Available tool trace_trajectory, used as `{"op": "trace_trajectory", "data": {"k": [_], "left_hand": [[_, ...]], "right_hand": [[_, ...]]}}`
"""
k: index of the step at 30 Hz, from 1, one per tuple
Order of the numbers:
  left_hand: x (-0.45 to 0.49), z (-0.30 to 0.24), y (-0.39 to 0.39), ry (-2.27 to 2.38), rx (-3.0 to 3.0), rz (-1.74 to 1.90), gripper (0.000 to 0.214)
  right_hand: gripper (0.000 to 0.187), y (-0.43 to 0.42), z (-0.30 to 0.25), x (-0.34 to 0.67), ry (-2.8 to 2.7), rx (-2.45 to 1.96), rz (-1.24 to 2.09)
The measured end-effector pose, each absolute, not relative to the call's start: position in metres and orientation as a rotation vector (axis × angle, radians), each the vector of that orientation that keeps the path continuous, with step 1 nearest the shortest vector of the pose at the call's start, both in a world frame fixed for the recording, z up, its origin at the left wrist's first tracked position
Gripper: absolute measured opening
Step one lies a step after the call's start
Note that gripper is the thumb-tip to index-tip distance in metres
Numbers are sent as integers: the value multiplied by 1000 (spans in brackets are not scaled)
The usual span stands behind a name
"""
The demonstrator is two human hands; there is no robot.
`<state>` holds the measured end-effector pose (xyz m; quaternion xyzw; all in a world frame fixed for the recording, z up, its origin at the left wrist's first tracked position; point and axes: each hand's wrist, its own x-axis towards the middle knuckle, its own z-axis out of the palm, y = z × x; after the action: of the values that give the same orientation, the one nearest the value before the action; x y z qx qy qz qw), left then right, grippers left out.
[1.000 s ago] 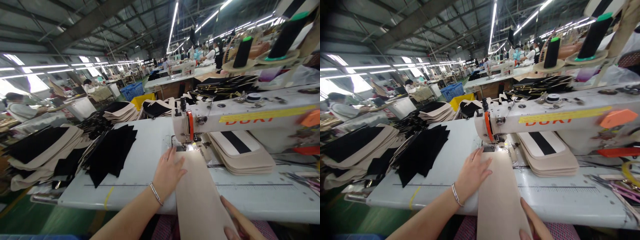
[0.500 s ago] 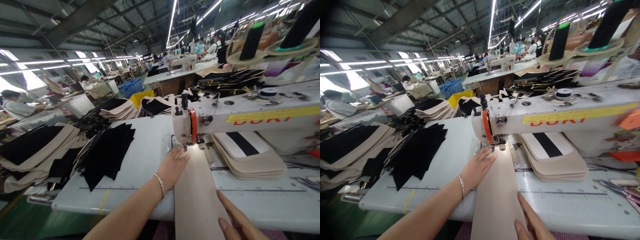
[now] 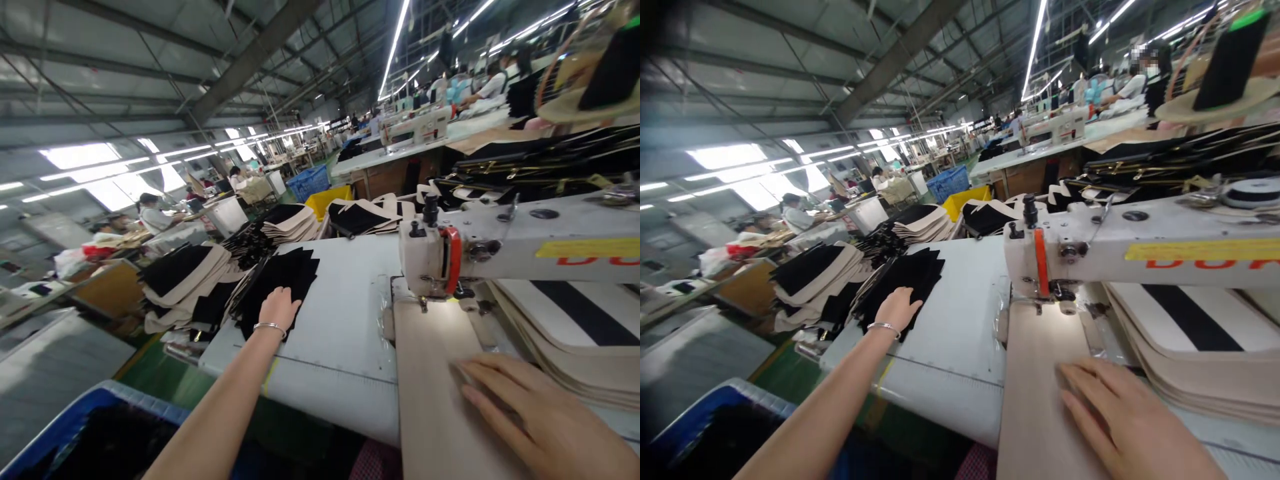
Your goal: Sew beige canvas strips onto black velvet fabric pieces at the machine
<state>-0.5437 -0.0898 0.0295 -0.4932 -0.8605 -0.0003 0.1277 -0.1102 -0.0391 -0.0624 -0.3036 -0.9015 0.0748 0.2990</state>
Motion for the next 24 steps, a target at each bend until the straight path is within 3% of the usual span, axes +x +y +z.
{"op": "trace_trajectory", "data": {"k": [4,11,15,19,24], "left_hand": [[-564,43,-94,-2559,-1410,94,21],[-523,94,-102,-2517,-1725,48,19],[-477,58,-90,-2299,-2369,-166,28],[-457,7,-54,-2185,-2174,-389,37],[-452,-10,-44,-2201,-2240,-439,13]], "right_hand": [[49,-4,-58,-147,-2554,-852,-26],[46,-4,-51,-151,-2560,-836,-36],[42,-3,-40,-153,-2583,-838,-15],[41,-3,-34,-154,-2589,-836,-15],[40,-7,-32,-154,-2574,-838,-3]]}}
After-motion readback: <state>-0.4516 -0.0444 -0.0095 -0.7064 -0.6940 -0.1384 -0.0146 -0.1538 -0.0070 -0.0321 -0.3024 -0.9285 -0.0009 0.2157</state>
